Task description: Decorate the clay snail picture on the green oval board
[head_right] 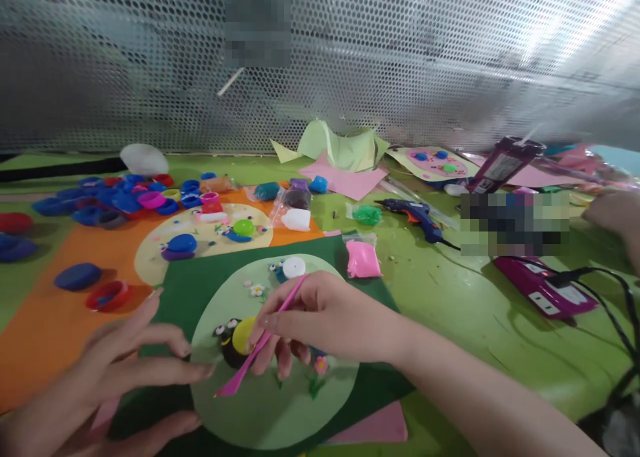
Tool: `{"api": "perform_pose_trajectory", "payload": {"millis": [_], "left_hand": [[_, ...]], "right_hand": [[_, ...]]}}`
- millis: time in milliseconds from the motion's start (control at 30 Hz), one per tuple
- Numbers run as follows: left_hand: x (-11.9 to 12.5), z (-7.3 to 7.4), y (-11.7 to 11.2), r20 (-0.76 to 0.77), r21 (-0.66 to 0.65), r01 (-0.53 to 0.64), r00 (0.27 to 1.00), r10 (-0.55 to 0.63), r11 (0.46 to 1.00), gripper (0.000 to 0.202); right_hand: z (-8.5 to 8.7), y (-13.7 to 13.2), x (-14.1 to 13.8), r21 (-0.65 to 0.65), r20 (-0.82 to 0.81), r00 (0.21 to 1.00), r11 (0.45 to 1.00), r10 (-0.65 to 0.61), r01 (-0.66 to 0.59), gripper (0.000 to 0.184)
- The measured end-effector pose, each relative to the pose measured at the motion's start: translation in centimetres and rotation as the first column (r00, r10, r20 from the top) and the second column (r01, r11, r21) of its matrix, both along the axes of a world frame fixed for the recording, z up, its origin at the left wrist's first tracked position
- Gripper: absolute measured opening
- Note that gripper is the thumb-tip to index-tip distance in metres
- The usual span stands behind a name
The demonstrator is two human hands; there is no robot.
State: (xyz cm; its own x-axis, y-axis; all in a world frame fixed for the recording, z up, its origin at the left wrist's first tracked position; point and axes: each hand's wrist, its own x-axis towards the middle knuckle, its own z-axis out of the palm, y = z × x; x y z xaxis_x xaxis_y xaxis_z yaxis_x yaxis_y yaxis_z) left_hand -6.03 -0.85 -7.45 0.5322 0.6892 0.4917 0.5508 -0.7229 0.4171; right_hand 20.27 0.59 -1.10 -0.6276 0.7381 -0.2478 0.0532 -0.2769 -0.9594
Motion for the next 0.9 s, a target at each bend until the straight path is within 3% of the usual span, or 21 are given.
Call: {"api": "perform_pose_trajectory", "payload": {"millis": [167, 367, 500, 633, 700, 833, 900], "left_hand": [[0.5, 0.8, 0.1, -0.005, -0.099, 0.046, 0.999, -0.046, 0.994, 0.077], [0.7, 1.5, -0.4, -0.047, -0.071, 0.158, 0.986, -0.161, 0.985, 0.037], [1.0, 1.8, -0.5, 0.005, -0.130, 0.187, 0.982, -0.188, 0.974, 0.058], [1.7, 2.4, -0.1, 0.061, -0.089, 0.202, 0.978, -0.197, 0.975, 0.072], [2.0, 2.6, 0.0, 0.060, -0.053, 0.200, 0.979, -0.197, 0.978, 0.063], [1.8, 2.5, -0.1, -0.006, -0.035, 0.187, 0.982, -0.187, 0.982, 0.022], [1.6, 2.3, -0.2, -0.015, -0.026, 0.189, 0.982, -0.190, 0.982, 0.015]], "right_hand": [[0.3, -0.2, 0.1, 0.029, -0.087, 0.996, 0.999, 0.025, -0.022, 0.017], [0.1, -0.5, 0.1, 0.037, -0.104, 0.992, 0.997, 0.067, -0.063, 0.017], [0.1, -0.6, 0.0, 0.037, -0.100, 0.992, 0.997, 0.073, -0.069, 0.017], [0.2, -0.6, -0.1, 0.024, -0.084, 0.994, 0.998, 0.065, -0.063, 0.017], [0.2, -0.5, -0.1, 0.024, -0.086, 0.994, 0.997, 0.070, -0.068, 0.018], [0.1, -0.5, -0.1, 0.020, -0.084, 0.993, 0.996, 0.083, -0.081, 0.017], [-0.1, -0.4, -0.1, 0.020, -0.082, 0.993, 0.996, 0.087, -0.086, 0.017]]}}
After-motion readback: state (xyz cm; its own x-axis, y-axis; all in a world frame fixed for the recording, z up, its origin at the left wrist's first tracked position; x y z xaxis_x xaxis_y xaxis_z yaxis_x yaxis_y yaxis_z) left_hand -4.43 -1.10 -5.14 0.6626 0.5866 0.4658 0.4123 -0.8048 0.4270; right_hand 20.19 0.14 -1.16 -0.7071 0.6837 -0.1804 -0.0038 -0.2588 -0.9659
